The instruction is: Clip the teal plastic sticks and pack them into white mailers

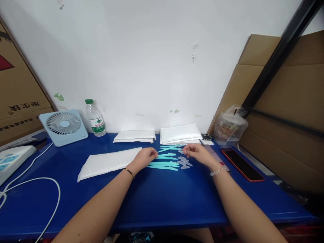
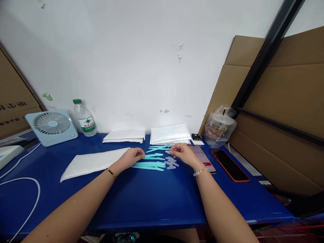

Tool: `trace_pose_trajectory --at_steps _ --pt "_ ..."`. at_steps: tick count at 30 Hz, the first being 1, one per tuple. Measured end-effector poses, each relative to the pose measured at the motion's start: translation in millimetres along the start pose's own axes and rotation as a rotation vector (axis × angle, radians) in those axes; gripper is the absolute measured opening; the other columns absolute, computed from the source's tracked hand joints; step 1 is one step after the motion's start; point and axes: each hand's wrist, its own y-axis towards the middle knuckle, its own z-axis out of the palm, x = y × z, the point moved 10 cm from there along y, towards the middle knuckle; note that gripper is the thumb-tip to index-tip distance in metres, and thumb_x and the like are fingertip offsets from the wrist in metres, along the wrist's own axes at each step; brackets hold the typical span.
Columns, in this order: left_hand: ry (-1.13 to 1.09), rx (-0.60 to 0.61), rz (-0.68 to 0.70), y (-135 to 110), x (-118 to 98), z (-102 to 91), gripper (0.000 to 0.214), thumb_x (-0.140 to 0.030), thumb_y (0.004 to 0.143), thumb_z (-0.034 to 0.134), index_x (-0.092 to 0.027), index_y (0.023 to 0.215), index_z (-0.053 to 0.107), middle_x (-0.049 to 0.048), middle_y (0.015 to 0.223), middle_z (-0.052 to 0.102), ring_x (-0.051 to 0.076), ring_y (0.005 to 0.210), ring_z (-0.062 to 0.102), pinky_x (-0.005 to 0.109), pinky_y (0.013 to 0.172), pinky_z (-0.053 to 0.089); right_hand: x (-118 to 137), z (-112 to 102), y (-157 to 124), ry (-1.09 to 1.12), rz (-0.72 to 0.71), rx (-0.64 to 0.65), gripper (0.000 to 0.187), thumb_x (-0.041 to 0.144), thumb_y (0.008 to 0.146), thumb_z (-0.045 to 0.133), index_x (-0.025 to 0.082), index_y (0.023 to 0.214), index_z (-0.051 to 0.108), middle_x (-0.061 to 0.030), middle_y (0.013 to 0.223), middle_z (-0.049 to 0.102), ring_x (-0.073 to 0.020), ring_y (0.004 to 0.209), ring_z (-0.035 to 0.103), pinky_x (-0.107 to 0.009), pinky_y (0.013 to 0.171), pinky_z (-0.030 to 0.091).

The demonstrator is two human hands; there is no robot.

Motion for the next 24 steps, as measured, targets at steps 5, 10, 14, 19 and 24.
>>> trace_pose_trajectory --at_steps 5,10,14,19,24 --pt "-0.063 0.001 -0.008 1.4 1.8 -0.1 0.027 -0.042 0.078 0.05 -0.018 0.08 0.063 0.001 0.071 0.062 0.014 0.062 0.052 0.024 0.054 0.034 3.4 13.5 1.0 0.057 -0.013 0.028 0.029 0.044 0.074 0.064 0.017 0.082 0.065 -0.0016 0.07 0.062 -0.0139 0.064 0.056 -0.025 0.058 0.044" --pt "-0.094 0.022 0.001 1.0 -1.6 5.3 0.03 -0.045 0.077 0.051 -0.017 0.08 0.063 0.0005 0.07 0.061 0.014 0.062 0.051 0.024 0.054 0.035 5.3 23.5 2.4 0.036 -0.027 0.03 0.026 0.042 0.076 0.063 0.017 0.085 0.065 -0.0011 0.069 0.061 -0.0141 0.065 0.058 -0.025 0.06 0.044" --pt "-0.069 0.009 0.042 -0.8 -11.3 5.7 0.03 -0.044 0.081 0.048 -0.018 0.083 0.063 0.0009 0.071 0.061 0.015 0.065 0.052 0.025 0.056 0.037 9.2 35.0 5.6 0.058 -0.046 0.066 0.024 0.039 0.078 0.062 0.017 0.086 0.065 -0.0021 0.071 0.063 -0.0148 0.066 0.06 -0.026 0.062 0.046" --pt "0.065 -0.191 0.1 -7.3 -23.6 -19.1 0.033 -0.039 0.076 0.06 -0.021 0.103 0.06 0.006 0.1 0.061 0.021 0.093 0.055 0.029 0.076 0.043 -0.8 0.9 12.5 -0.054 -0.036 -0.191 0.026 0.037 0.08 0.059 0.017 0.096 0.066 -0.006 0.082 0.067 -0.0182 0.076 0.062 -0.03 0.071 0.048" --pt "0.23 -0.033 0.105 -7.9 -23.8 -5.4 0.018 -0.038 0.074 0.061 -0.023 0.083 0.066 0.0035 0.091 0.063 0.022 0.091 0.055 0.029 0.075 0.041 -5.8 -9.5 8.6 -0.384 -0.045 -0.119 0.019 0.034 0.078 0.059 0.018 0.081 0.07 -0.0052 0.083 0.067 -0.0184 0.074 0.059 -0.03 0.068 0.045"
